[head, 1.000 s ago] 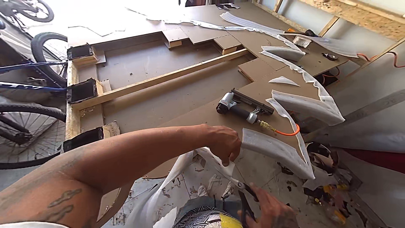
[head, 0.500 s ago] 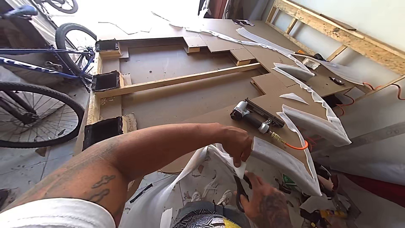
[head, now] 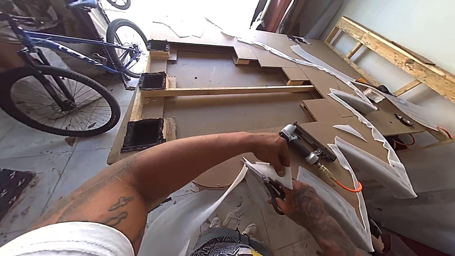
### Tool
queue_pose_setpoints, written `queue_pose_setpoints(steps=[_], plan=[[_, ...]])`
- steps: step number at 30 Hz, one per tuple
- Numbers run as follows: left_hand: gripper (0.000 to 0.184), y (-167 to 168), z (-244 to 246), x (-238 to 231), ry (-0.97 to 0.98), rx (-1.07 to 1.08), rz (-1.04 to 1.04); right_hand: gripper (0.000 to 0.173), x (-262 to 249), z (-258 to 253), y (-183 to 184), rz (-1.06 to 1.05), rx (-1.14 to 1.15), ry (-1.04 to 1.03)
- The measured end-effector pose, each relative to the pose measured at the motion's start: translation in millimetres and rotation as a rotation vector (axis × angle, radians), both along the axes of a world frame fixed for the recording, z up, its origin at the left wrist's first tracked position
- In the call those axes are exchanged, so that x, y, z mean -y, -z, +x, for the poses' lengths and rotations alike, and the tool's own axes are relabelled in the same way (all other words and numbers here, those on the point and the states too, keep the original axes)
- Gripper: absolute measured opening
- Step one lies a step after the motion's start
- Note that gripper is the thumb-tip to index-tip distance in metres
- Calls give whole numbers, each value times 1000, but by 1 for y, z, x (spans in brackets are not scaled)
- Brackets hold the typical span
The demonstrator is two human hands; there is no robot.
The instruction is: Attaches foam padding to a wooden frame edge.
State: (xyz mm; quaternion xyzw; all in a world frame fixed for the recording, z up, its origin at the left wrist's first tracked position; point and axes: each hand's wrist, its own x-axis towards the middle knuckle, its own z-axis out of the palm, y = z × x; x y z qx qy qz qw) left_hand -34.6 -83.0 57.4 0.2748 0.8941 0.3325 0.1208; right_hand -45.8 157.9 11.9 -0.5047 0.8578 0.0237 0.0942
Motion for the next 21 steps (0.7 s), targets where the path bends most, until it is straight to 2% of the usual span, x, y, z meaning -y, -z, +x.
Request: queue_pose_setpoints(steps=[2, 4, 8, 10, 11, 13, 15, 16, 17, 19, 21], plan=[[20, -5, 6, 6, -88, -10, 24, 49, 16, -2, -6, 77, 71, -5], [18, -11, 19, 13, -279, -53, 141, 41, 31, -8, -10, 87, 173, 9], [16, -26, 76, 45, -821, -300, 744, 43, 11, -33, -8, -271, 255, 101], [22, -31, 133, 63, -1132, -341, 867, 49, -26, -44, -6, -396, 233, 144], [30, -30, 171, 71, -1287, -282, 787, 53, -49, -46, -5, -414, 231, 146], [39, -16, 255, 80, -1460, -96, 327, 57, -92, -47, -6, -392, 295, 119], [48, 2, 319, 68, -1451, 0, -228, 58, -120, -50, -5, -325, 364, 70], [52, 1, 332, 48, -1408, 17, -331, 58, -127, -55, -1, -295, 354, 31], [56, -1, 331, 21, -1376, 19, -329, 57, -129, -60, 2, -280, 312, -22], [61, 6, 300, -34, -1372, -33, -215, 52, -111, -77, 3, -291, 166, -170], [62, 39, 246, -65, -1385, -144, -199, 48, -73, -98, -5, -285, 67, -320]])
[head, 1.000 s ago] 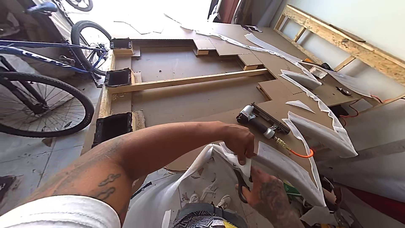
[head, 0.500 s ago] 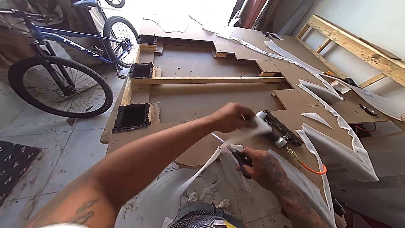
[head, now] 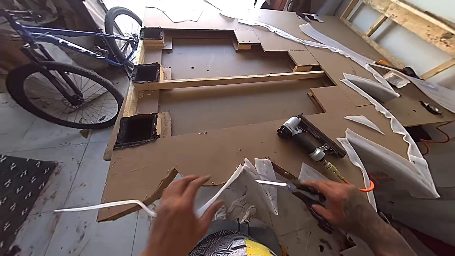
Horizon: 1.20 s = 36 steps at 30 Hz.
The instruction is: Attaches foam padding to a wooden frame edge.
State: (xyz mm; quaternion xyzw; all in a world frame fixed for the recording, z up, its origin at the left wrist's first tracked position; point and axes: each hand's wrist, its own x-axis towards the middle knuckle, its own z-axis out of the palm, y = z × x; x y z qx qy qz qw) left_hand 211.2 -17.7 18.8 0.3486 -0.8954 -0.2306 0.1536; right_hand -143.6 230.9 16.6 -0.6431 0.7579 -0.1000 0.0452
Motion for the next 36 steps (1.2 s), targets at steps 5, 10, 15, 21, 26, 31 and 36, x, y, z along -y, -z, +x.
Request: queue_pose_setpoints(steps=[5, 10, 15, 21, 26, 31, 36], plan=[[26, 59, -92, 5, 31, 59, -72, 46, 89, -41, -12, 41, -144, -300], [19, 50, -96, 5, -32, 129, -28, 34, 128, -58, -14, 87, -158, -458], [49, 71, -27, -67, -438, -59, -142, 53, 94, -104, -30, 28, -58, -196], [71, 138, 9, -98, -708, -31, -144, 57, 135, -111, -23, 23, -11, -38], [20, 113, 12, -69, -480, 9, -203, 46, 183, -83, -25, 21, -85, -231], [22, 46, 0, -65, -643, 117, -385, 48, 183, -82, -37, -23, 182, -228], [40, 81, -57, -162, -426, -74, 526, 53, 88, -68, -36, 216, 1237, -317]])
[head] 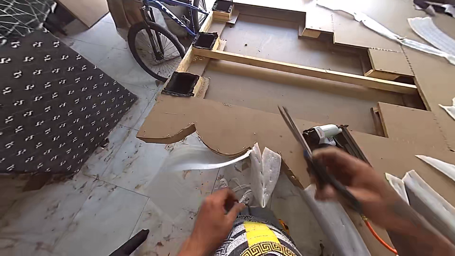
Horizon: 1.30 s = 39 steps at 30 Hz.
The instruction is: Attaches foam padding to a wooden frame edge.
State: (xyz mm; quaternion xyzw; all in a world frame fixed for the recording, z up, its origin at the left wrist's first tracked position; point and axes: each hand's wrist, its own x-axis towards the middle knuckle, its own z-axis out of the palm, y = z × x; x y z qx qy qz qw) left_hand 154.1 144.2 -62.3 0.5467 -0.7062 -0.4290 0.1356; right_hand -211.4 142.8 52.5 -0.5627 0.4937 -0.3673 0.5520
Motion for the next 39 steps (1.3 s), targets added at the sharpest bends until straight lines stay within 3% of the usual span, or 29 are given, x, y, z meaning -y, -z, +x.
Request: queue_pose_setpoints(steps=[2, 3, 5, 7, 11, 14, 17, 20, 22, 23, 25, 28, 31, 36, 39], plan=[[66, 56, -9, 0, 60, -401, 695, 54, -50, 8, 12, 123, 255, -74], [76, 84, -14, 3, 25, -660, 948, 53, -72, 13, 15, 166, 311, -69], [78, 131, -29, 12, 24, -1035, 1232, 50, -109, 18, 14, 184, 313, 46], [64, 154, -48, 24, 123, -1178, 1330, 50, -127, 17, 10, 99, 192, 256], [25, 158, -70, 45, 277, -1162, 1346, 59, -123, 14, 13, -57, -501, 735], [21, 160, -80, 50, 316, -1214, 1421, 60, -129, 26, 21, -76, -950, 737], [33, 146, -75, 41, 138, -1239, 1364, 57, -139, 59, 22, -14, -944, 798], [57, 121, -58, 24, -213, -898, 966, 52, -123, 61, 13, -56, -1015, 898], [41, 104, -39, 13, -219, -740, 730, 49, -83, 44, -1, -83, -1146, 879], [33, 94, -30, 7, -181, -761, 646, 50, -56, 31, -6, -69, -1198, 853], [36, 74, -24, -7, -96, -913, 551, 50, 8, 9, -7, -3, -1273, 795], [59, 49, -37, -18, -94, -1044, 621, 42, 96, -19, 14, 66, -1381, 714], [63, 39, -47, -12, -191, -1046, 782, 36, 154, -40, 36, 132, -1517, 634], [45, 33, -58, 20, -298, -1018, 1033, 23, 186, -76, 62, 258, -1542, 341], [55, 31, -62, 44, -236, -864, 1067, 20, 188, -88, 62, 224, -1481, 158]])
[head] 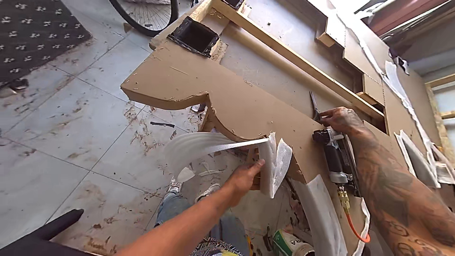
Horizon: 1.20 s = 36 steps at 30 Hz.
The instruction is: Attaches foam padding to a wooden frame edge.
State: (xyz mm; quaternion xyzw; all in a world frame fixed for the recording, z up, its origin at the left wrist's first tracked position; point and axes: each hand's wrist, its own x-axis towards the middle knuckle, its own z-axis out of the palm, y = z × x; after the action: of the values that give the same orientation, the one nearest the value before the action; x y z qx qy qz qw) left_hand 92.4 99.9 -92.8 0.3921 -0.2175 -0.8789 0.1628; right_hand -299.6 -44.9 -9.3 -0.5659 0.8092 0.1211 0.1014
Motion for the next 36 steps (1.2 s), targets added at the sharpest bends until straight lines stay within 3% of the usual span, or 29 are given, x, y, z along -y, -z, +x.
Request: queue_pose_setpoints(steps=[2, 5, 8, 12, 15, 18, 21, 23, 27, 30, 32, 33, 36], plan=[[61, -4, 2, 15, 119, 36, -44, 28, -22, 15, -24, -114, 24, -46], [60, -8, 0, 34, 273, 48, -104, 41, -97, 44, -62, -296, -41, 61], [57, -10, -6, 46, 340, 75, -98, 59, -160, 68, -40, -262, -46, 236], [64, -15, -20, 55, 402, 216, -91, 88, -174, 88, -4, -312, -38, 164], [70, -15, -25, 61, 467, 254, -75, 73, -177, 88, -9, -325, -11, 124], [70, -13, -25, 72, 532, 207, -80, 54, -212, 92, -71, -435, 69, 187], [70, -8, -21, 80, 615, 128, -79, 42, -296, 112, -132, -784, 258, 332], [70, -4, -19, 86, 658, 72, -83, 37, -347, 132, -134, -1081, 404, 503], [64, 5, -23, 92, 662, 5, -116, 36, -421, 215, -80, -1360, 569, 1075], [59, 15, -23, 90, 639, -48, -170, 46, -423, 328, -17, -1402, 1028, 1507], [61, 24, -21, 89, 655, -79, -219, 51, -398, 392, 28, -1434, 1434, 1613], [65, 25, -21, 91, 673, -87, -249, 45, -380, 416, 52, -1458, 1595, 1622], [64, 24, -23, 93, 716, -118, -334, 40, -323, 462, 121, -1431, 1884, 1621]])
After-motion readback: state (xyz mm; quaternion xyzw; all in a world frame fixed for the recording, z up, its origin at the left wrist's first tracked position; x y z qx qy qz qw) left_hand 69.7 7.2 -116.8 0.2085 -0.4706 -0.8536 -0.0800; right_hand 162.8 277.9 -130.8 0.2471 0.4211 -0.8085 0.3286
